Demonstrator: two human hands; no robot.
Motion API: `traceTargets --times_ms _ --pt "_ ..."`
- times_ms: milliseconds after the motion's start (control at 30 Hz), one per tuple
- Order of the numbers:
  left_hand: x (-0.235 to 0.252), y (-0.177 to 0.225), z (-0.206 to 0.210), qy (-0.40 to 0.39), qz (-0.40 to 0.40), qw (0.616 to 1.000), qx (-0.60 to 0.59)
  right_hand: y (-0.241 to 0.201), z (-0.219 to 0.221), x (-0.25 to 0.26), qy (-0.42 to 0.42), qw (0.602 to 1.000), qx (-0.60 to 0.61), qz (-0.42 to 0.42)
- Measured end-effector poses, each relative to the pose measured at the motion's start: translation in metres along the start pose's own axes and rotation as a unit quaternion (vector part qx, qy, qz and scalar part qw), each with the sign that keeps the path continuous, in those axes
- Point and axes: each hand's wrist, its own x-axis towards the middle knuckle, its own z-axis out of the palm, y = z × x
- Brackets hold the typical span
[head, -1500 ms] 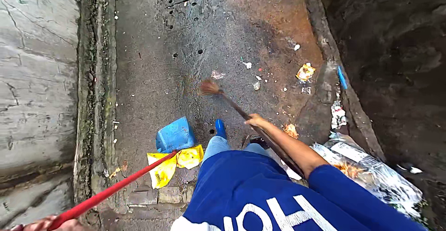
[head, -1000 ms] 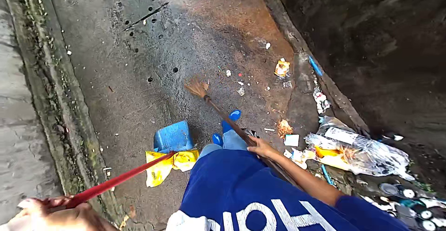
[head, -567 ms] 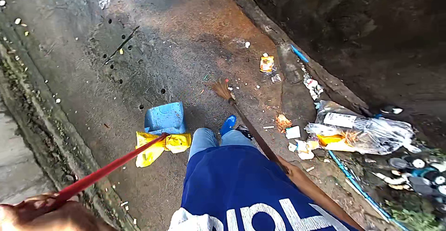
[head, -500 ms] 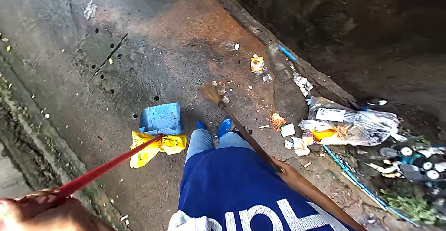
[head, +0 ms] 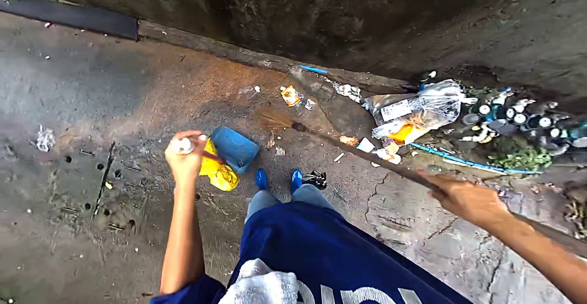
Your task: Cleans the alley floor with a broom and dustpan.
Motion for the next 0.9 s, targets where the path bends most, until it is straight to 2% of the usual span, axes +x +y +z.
traceTargets --times_ms 67,133,200,267,333,400,500,600,700,800,900 --pt "0.031 -0.017 0.015 -0.053 -0.003 0.999 0.01 -0.036 -0.026 0.015 0.019 0.999 -0.007 0.048" --pt "0.055 -0.032 0.032 -0.107 -0.009 0.994 0.014 -0.088 -0.037 0.037 -0.005 0.992 0.032 0.124" --pt "0.078 -0.044 0.054 -0.149 -0.009 0.989 0.015 -0.141 -0.02 0.072 -0.033 0.981 0.058 0.184" --pt "0.097 -0.057 0.079 -0.181 -0.009 0.983 0.014 -0.168 0.011 0.106 -0.071 0.978 0.049 0.189" --pt "0.114 -0.071 0.103 -0.207 -0.027 0.978 0.021 -0.162 0.025 0.113 -0.112 0.984 0.031 0.138" --pt "0.124 -0.082 0.118 -0.221 -0.07 0.972 0.034 -0.128 0.023 0.094 -0.097 0.987 0.072 0.111" --pt "0.14 -0.086 0.121 -0.201 -0.105 0.973 0.045 -0.094 -0.004 0.055 -0.056 0.982 0.107 0.142" --pt "0.152 -0.087 0.119 -0.181 -0.108 0.976 0.046 -0.132 -0.02 0.06 -0.045 0.975 0.096 0.196" --pt "0.154 -0.09 0.126 -0.163 -0.107 0.98 0.046 -0.171 0.0 0.117 -0.091 0.969 0.081 0.215" --pt "0.163 -0.097 0.121 -0.144 -0.088 0.984 0.051 -0.152 0.011 0.134 -0.129 0.98 0.079 0.127" --pt "0.192 -0.107 0.083 -0.105 -0.067 0.991 0.046 -0.118 -0.025 0.111 -0.067 0.989 0.082 0.102"
